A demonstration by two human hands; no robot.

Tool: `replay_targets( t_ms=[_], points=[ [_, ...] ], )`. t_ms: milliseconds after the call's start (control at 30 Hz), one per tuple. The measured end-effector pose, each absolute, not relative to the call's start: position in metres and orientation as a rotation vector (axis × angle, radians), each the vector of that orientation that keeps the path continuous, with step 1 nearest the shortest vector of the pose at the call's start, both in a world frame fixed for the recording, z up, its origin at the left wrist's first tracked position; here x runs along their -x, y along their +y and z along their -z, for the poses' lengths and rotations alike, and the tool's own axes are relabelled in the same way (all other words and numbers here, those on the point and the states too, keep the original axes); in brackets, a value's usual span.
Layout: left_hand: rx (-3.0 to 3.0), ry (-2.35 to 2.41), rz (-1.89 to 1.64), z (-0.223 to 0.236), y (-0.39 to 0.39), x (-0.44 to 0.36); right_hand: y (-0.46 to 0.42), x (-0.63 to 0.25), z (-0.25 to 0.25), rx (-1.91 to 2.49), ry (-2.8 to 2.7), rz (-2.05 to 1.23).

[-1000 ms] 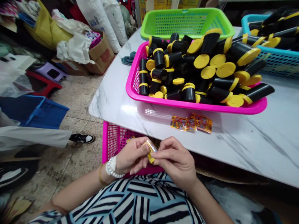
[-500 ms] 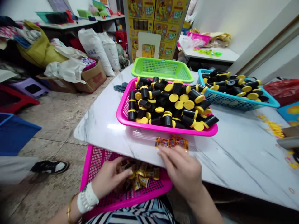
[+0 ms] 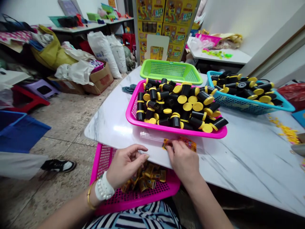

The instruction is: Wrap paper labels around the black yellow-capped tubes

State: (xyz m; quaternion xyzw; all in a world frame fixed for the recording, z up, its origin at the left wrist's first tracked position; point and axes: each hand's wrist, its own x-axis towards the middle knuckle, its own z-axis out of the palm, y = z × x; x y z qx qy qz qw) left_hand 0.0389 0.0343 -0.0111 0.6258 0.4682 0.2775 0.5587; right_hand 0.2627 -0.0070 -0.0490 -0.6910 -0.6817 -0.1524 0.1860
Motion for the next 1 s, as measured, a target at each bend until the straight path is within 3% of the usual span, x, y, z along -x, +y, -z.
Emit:
replay_targets(
  t_ms=[367, 767, 867, 1000],
  points=[
    [-1.28, 1.03, -0.622, 0.017, 0.038, -0.049, -0.015, -0.25, 0.038, 1.705, -1.73, 0.3],
    [-1.616, 1.06, -0.771, 0.019, 0.068, -0.073, -0.008, -0.225, 0.036, 1.595, -1.534, 0.151],
    [-1.387, 0.909, -0.668, 0.014, 0.063, -0.068, -0.015, -0.221, 0.023, 1.54, -1.41, -0.096],
    [-1.235, 0.806, -0.511, 0.005, 0.062, -0.058, -0.021, -0.226, 0.012, 1.476, -1.173, -0.696]
  ],
)
